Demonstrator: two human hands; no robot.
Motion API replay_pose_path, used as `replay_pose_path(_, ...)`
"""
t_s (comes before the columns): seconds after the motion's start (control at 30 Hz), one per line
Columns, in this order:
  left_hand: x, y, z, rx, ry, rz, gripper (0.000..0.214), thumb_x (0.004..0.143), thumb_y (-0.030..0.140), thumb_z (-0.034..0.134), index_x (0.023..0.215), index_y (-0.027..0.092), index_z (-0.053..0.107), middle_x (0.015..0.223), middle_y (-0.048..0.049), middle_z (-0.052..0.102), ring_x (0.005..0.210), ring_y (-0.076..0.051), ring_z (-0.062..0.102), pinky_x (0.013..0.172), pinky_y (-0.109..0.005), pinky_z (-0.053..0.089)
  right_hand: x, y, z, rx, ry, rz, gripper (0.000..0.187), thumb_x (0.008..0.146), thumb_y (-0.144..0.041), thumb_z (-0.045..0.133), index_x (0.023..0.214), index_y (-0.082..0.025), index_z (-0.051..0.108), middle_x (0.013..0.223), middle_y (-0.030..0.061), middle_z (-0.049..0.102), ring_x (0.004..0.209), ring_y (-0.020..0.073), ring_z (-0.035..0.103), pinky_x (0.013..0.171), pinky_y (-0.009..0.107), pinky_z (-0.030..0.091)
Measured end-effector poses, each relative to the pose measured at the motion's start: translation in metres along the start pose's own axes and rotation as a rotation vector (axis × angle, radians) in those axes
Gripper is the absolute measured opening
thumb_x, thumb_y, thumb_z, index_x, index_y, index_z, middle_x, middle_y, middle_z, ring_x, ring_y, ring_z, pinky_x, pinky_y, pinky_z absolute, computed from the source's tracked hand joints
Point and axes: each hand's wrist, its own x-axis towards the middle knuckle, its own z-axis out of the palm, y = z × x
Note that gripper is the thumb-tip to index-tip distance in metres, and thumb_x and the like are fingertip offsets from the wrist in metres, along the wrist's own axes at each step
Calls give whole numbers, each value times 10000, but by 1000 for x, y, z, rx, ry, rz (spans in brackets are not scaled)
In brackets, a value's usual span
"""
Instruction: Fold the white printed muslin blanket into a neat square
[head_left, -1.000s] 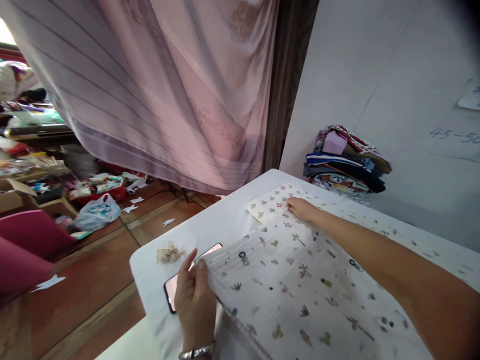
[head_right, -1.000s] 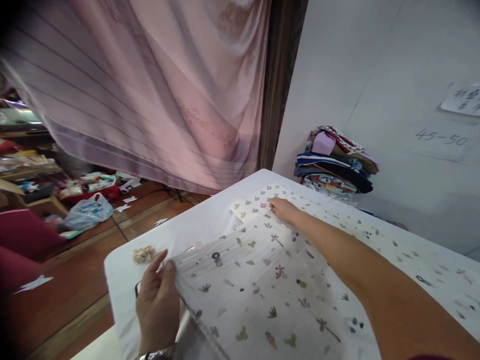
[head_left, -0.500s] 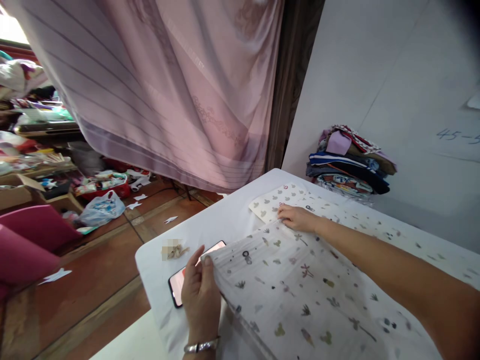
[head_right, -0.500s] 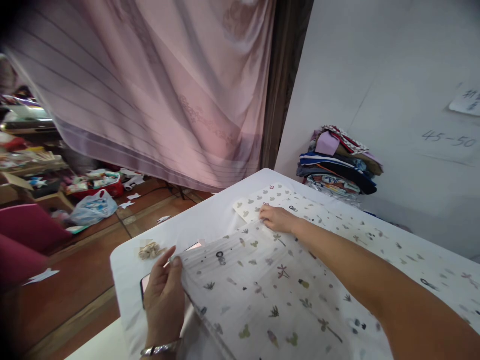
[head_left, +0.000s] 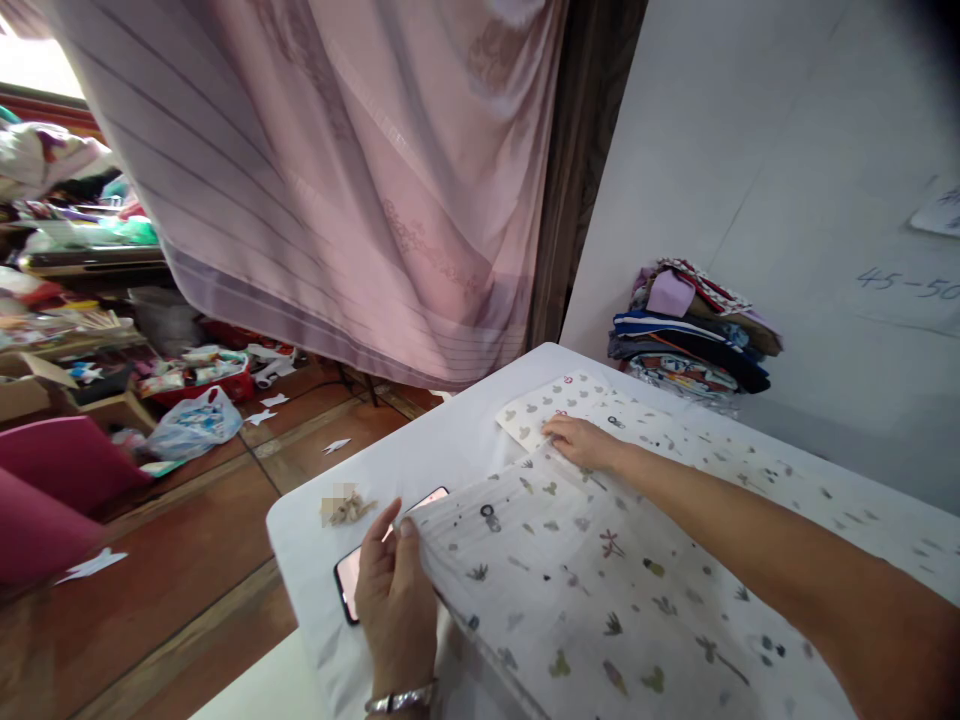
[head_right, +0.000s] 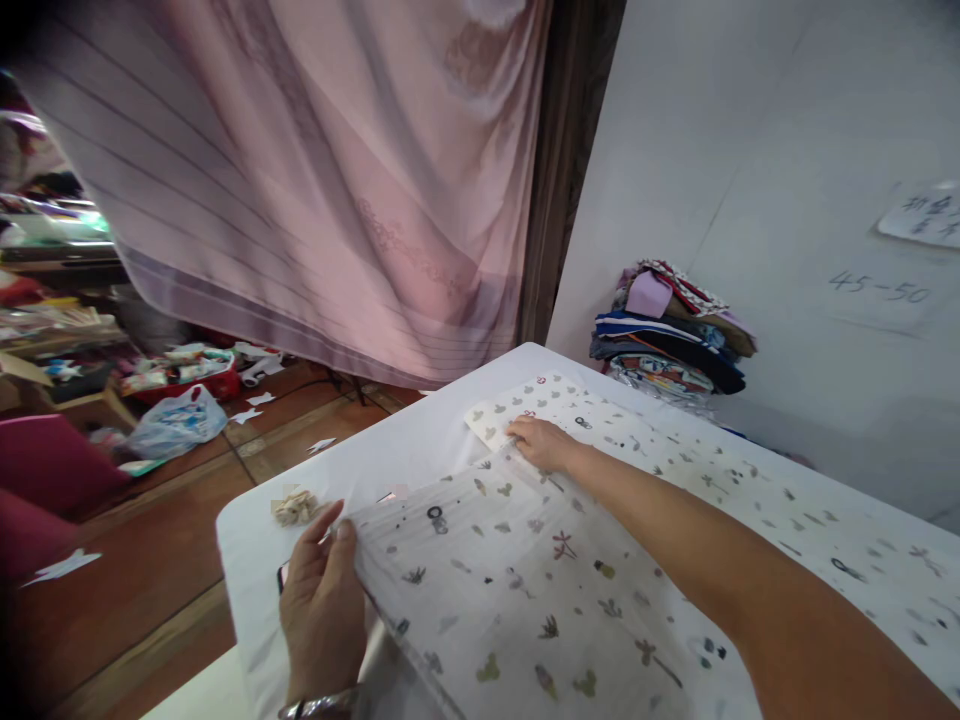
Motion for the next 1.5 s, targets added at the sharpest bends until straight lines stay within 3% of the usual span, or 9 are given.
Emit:
replay_pose_path(0.2, 1, 1, -1, -13, -35, -51, 535, 684, 452, 629, 1141, 181, 568, 720, -27, 644, 609, -152, 594, 507, -228, 473, -6, -15, -8, -14, -77, -77, 417, 698, -75, 443, 1059, -221, 594, 1095, 42, 565, 854, 143, 558, 771, 255, 417)
replay_pose_path(0.3, 1, 2, -2, -1, -35, -58, 547, 681, 465, 626, 1146, 182, 566, 730, -27, 647, 619, -153, 601, 513, -230, 480, -2, -22, -6, -66, -128, -112, 335, 715, -93, 453, 982, -216, 613, 1011, 39, 574, 797, 141, 548, 732, 252, 412)
replay_pose_path(0.5, -2, 9, -1, 31, -26, -48, 552, 666, 474, 623, 1124, 170, 576, 723, -29, 647, 622, -153, 602, 509, -224, 479, 8, -26, 4, -38, -5, -4, 234, 778, -98, 419, 909, -178, 595, 965, 54, 571, 842, 157, 533, 767, 265, 405)
replay_pose_path(0.6, -3, 11, 0, 41, -23, -59, 539, 671, 468, 621, 1119, 172, 579, 707, -24, 644, 625, -152, 603, 509, -218, 478, 10, -25, 4, 2, -42, -21, 248, 768, -105, 433, 923, -186, 609, 974, 53, 587, 864, 165, 542, 782, 274, 414)
replay_pose_path(0.73, -2, 9, 0, 10, -39, -85, 574, 668, 482, 624, 1152, 181, 558, 722, -32, 655, 644, -164, 615, 521, -228, 492, 6, -5, -10, 83, 17, -27, 374, 723, -68, 418, 1017, -195, 612, 1052, 49, 606, 947, 165, 551, 857, 282, 412)
replay_pose_path(0.83, -2, 9, 0, 0, -50, -80, 574, 664, 481, 628, 1150, 183, 558, 748, -39, 663, 657, -166, 620, 531, -231, 499, -1, 29, -27, -27, 71, 118, 444, 689, -28, 391, 1031, -198, 618, 1100, 45, 602, 1003, 167, 540, 900, 296, 399)
replay_pose_path(1.03, -5, 15, 2, 39, -19, -83, 512, 670, 458, 619, 1109, 197, 586, 756, -25, 664, 649, -152, 609, 528, -219, 491, -14, 83, -41, -284, -42, 331, 332, 730, -93, 454, 980, -213, 636, 1135, 62, 582, 996, 215, 542, 825, 311, 414)
replay_pose_path(1.23, -3, 10, 0, 41, -23, -79, 526, 674, 466, 623, 1125, 199, 580, 751, -26, 664, 639, -152, 606, 518, -216, 486, -5, 88, -36, -339, -86, 352, 199, 743, -113, 460, 842, -186, 616, 1004, 86, 604, 802, 202, 569, 670, 283, 402)
replay_pose_path(1.5, -3, 7, -1, 17, -32, -63, 513, 674, 450, 633, 1116, 195, 586, 762, -28, 664, 637, -143, 607, 515, -198, 488, -5, 85, -24, -330, 25, 427, 233, 820, -173, 402, 971, -163, 579, 1096, 119, 570, 873, 220, 563, 733, 306, 400)
